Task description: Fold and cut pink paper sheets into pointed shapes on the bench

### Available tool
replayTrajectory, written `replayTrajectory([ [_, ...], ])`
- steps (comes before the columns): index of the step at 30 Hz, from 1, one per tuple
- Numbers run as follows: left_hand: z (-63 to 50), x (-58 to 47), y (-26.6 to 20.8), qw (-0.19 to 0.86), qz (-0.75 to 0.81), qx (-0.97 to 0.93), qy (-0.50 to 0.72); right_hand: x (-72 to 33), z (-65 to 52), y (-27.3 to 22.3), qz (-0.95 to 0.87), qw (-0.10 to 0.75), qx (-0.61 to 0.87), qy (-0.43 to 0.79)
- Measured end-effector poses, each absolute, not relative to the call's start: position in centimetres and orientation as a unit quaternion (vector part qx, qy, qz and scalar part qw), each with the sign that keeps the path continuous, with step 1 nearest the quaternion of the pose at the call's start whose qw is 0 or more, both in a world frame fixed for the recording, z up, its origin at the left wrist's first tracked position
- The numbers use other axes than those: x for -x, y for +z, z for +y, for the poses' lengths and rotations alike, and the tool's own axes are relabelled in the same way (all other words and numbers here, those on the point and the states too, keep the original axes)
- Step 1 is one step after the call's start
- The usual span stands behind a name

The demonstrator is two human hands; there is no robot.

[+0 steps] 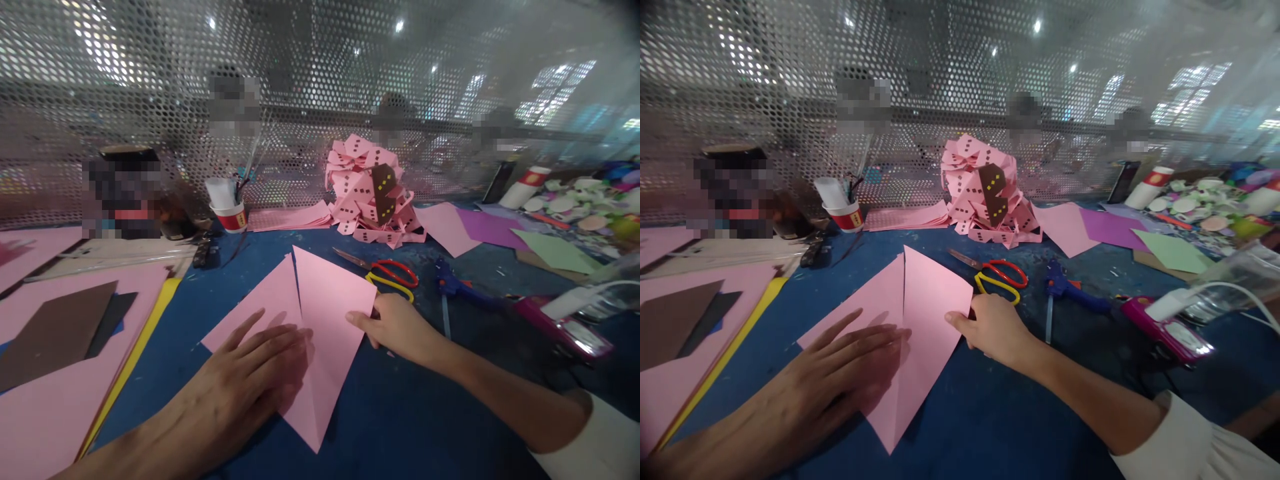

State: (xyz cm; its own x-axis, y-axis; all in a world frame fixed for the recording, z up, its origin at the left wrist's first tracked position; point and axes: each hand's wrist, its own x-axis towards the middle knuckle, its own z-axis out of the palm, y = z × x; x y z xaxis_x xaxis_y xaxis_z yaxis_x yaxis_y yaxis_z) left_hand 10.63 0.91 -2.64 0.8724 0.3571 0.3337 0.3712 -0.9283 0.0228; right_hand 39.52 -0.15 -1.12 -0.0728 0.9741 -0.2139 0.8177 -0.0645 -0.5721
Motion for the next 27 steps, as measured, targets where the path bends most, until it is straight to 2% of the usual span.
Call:
replayTrajectory([
  [6, 0.67, -10.72, -3.22, 0.005, -0.196, 0.965, -0.175, -39.45, -0.2, -1.05, -0.688, 0.143, 0.652, 0.284],
  [14, 0.51, -10.93, -2.92, -0.012, -0.204, 0.962, -0.18, -39.19, -0.12, -0.75, -0.699, 0.099, 0.667, 0.24],
  [27, 0.5, -10.91, -2.49, -0.027, -0.222, 0.963, -0.152, -39.38, -0.16, -0.84, -0.702, 0.094, 0.661, 0.248],
])
